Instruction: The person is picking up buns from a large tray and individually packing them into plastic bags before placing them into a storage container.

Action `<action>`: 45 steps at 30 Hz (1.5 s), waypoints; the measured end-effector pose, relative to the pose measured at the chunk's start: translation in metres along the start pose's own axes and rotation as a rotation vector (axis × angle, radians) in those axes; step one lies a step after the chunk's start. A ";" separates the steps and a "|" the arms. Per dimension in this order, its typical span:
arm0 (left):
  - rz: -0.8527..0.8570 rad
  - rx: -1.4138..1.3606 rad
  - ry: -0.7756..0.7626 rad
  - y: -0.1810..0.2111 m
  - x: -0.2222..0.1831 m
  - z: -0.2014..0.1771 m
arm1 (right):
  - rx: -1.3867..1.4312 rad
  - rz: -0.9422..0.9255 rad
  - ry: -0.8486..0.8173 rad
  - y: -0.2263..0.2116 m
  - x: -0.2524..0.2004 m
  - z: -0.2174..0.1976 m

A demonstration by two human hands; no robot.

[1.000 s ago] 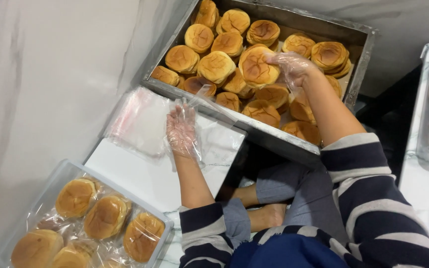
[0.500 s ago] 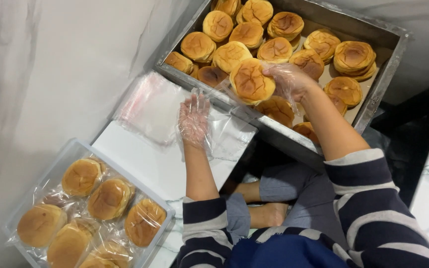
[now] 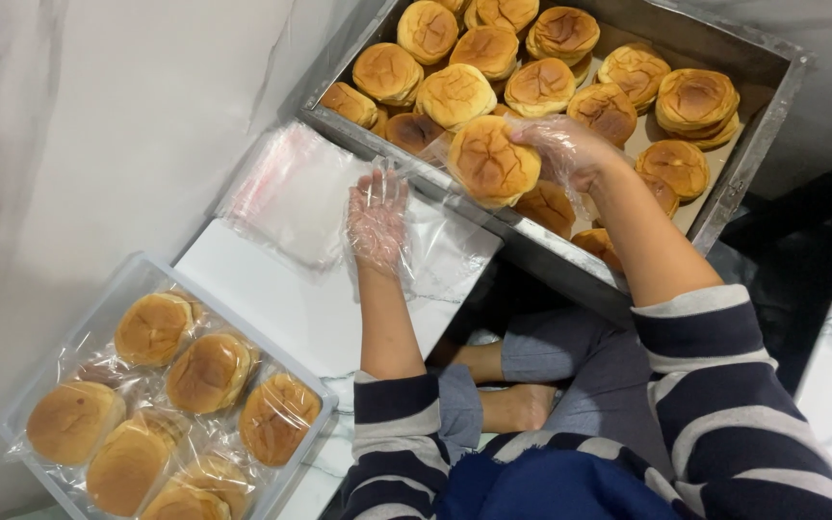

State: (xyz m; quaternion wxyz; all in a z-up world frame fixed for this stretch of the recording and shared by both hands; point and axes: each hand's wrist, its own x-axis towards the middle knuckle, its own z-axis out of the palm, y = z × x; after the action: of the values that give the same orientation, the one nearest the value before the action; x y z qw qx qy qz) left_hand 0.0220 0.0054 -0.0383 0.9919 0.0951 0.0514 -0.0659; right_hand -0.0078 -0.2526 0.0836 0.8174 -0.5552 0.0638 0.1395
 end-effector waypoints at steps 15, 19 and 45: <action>-0.046 0.095 -0.090 -0.011 -0.003 0.003 | -0.284 0.001 -0.041 0.020 0.026 -0.062; -0.046 0.177 -0.143 -0.019 -0.007 0.005 | -0.609 -0.065 -0.168 0.002 0.004 -0.035; -0.194 0.343 0.024 -0.010 -0.019 0.027 | -0.003 0.011 0.027 0.027 0.022 -0.024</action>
State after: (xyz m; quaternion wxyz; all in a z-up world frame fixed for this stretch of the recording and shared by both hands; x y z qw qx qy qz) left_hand 0.0044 -0.0076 -0.0121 0.9495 0.2580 0.0604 -0.1678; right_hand 0.0066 -0.2621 0.0441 0.8149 -0.5579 0.0778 0.1364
